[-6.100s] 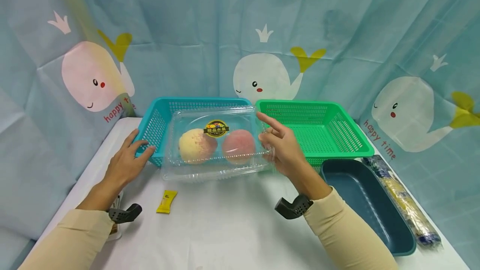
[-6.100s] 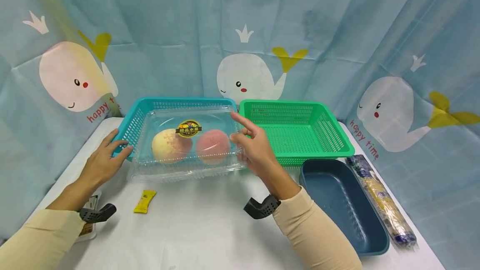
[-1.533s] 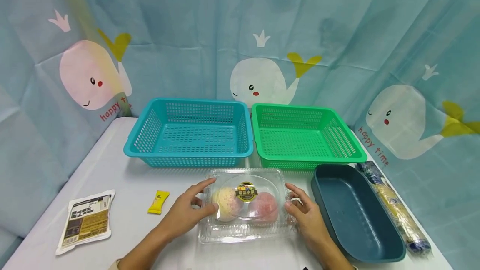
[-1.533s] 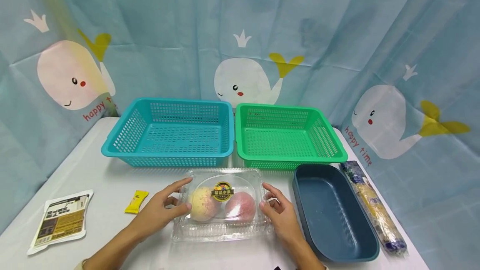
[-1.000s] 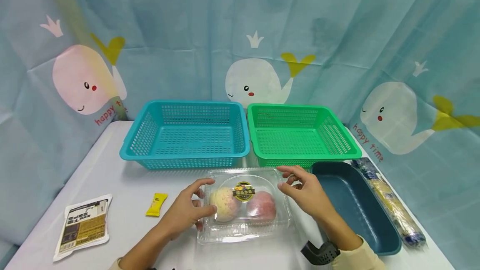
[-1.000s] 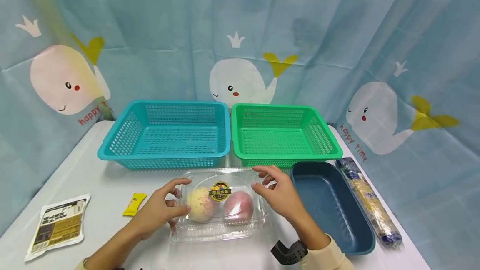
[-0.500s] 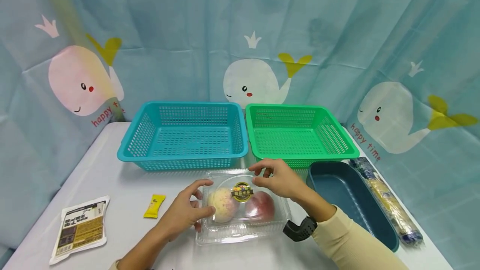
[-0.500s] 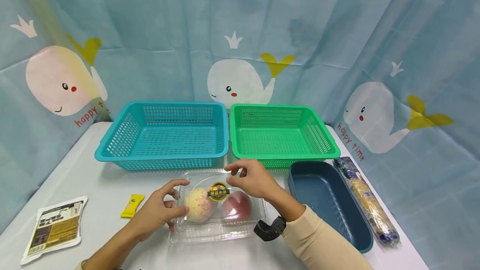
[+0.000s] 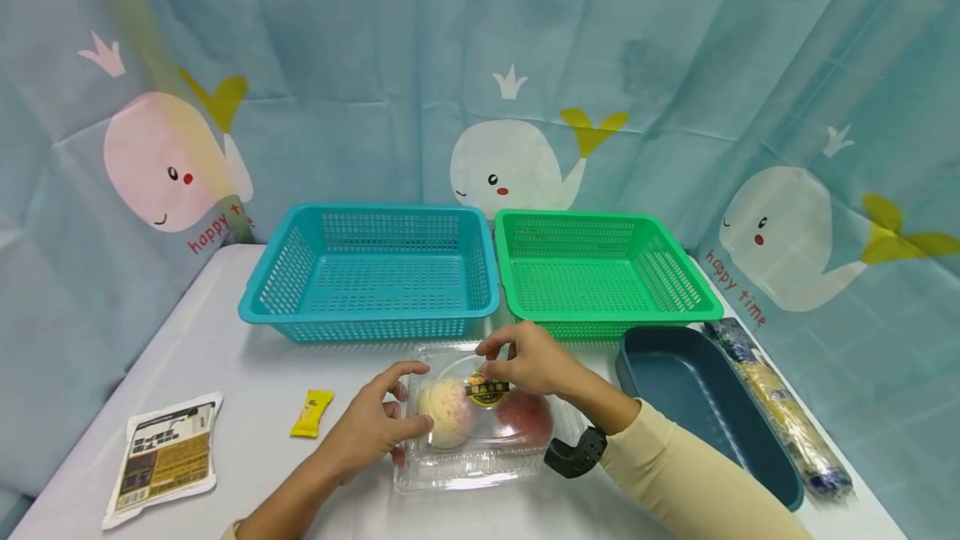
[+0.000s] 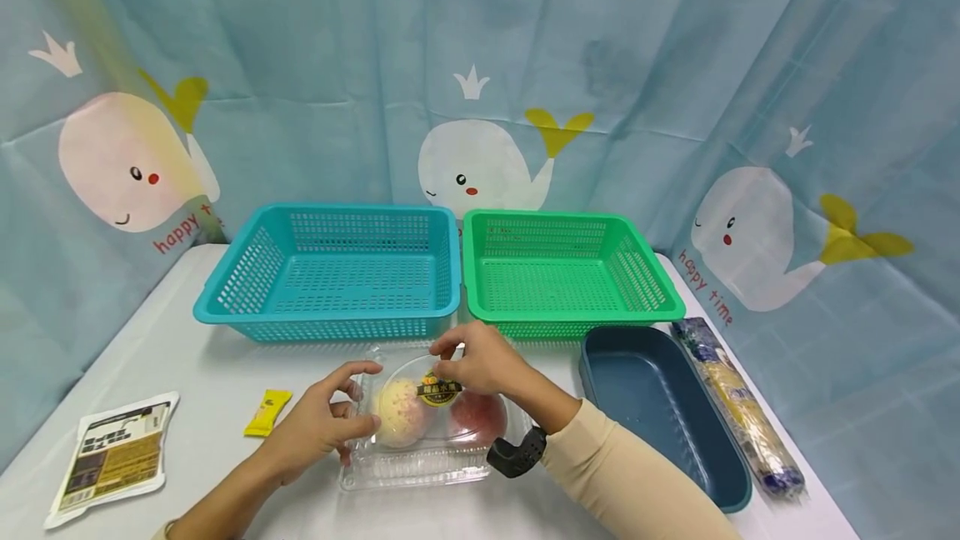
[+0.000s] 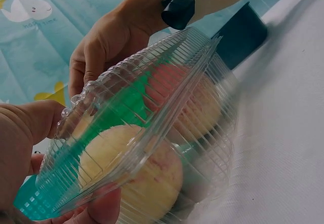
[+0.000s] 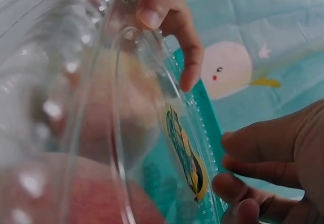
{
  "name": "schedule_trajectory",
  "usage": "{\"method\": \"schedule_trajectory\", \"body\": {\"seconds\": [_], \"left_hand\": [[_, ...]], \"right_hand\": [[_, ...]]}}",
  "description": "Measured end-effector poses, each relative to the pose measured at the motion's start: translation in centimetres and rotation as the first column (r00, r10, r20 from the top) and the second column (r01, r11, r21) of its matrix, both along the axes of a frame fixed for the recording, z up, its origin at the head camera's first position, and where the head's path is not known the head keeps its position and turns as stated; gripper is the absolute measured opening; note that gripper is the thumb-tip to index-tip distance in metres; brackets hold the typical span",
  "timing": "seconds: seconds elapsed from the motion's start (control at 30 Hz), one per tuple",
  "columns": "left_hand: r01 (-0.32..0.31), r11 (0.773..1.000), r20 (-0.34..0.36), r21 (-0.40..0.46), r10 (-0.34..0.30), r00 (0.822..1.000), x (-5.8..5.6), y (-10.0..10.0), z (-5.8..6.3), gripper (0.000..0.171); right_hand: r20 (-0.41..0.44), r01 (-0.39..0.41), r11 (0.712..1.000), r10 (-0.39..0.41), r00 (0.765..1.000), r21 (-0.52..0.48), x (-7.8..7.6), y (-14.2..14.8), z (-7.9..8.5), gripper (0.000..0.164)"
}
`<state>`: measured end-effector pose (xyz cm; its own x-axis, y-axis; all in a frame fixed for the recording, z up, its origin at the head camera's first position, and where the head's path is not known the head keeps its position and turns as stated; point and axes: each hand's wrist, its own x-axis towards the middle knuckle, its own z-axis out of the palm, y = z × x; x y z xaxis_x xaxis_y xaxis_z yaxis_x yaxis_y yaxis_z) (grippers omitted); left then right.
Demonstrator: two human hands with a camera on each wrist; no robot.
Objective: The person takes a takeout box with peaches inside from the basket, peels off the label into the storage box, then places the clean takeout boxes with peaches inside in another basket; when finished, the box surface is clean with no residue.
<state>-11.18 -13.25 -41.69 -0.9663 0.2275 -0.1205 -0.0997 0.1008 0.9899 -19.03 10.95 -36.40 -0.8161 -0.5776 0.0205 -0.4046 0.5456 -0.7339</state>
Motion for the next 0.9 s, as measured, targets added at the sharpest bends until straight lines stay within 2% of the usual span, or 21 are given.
{"method": "schedule_trajectory", "body": {"seconds": [0.23,0.33,0.47,0.57,0.73,0.9], "left_hand": [[0.003,1.0,-0.002,-0.004,-0.003,1.0,0.0,0.0,-0.1,0.067],[0.001,1.0,0.0,-0.006,-0.001,1.0,0.0,0.0,-0.1,0.067],[0.0,1.0,0.001,-0.012,0.0,1.0,0.1,0.0,0.0,0.066],[0.002,1.0,-0.002,-0.016,-0.002,1.0,0.1,0.0,0.0,0.066],[0.005,1.0,-0.003,-0.008,-0.005,1.0,0.0,0.1,0.0,0.066],[-0.004,1.0,0.001,-0.011,0.004,1.0,0.0,0.1,-0.1,0.066]], "right_hand": [[-0.006,0.0,0.997,0.0,1.0,0.081,0.2,-0.3,0.2,0.019],[-0.014,0.004,0.995,-0.002,1.0,0.099,0.3,-0.6,0.2,0.016],[-0.058,0.023,0.991,-0.015,0.998,0.135,0.4,-0.9,-0.1,0.005],[-0.105,0.042,0.987,-0.026,0.994,0.155,0.5,-1.1,-0.3,0.012],[-0.13,0.072,0.991,-0.057,0.99,0.114,0.8,-1.0,-0.6,0.018],[-0.068,0.09,0.996,-0.09,0.994,-0.008,1.3,-0.4,-0.5,0.017]]}}
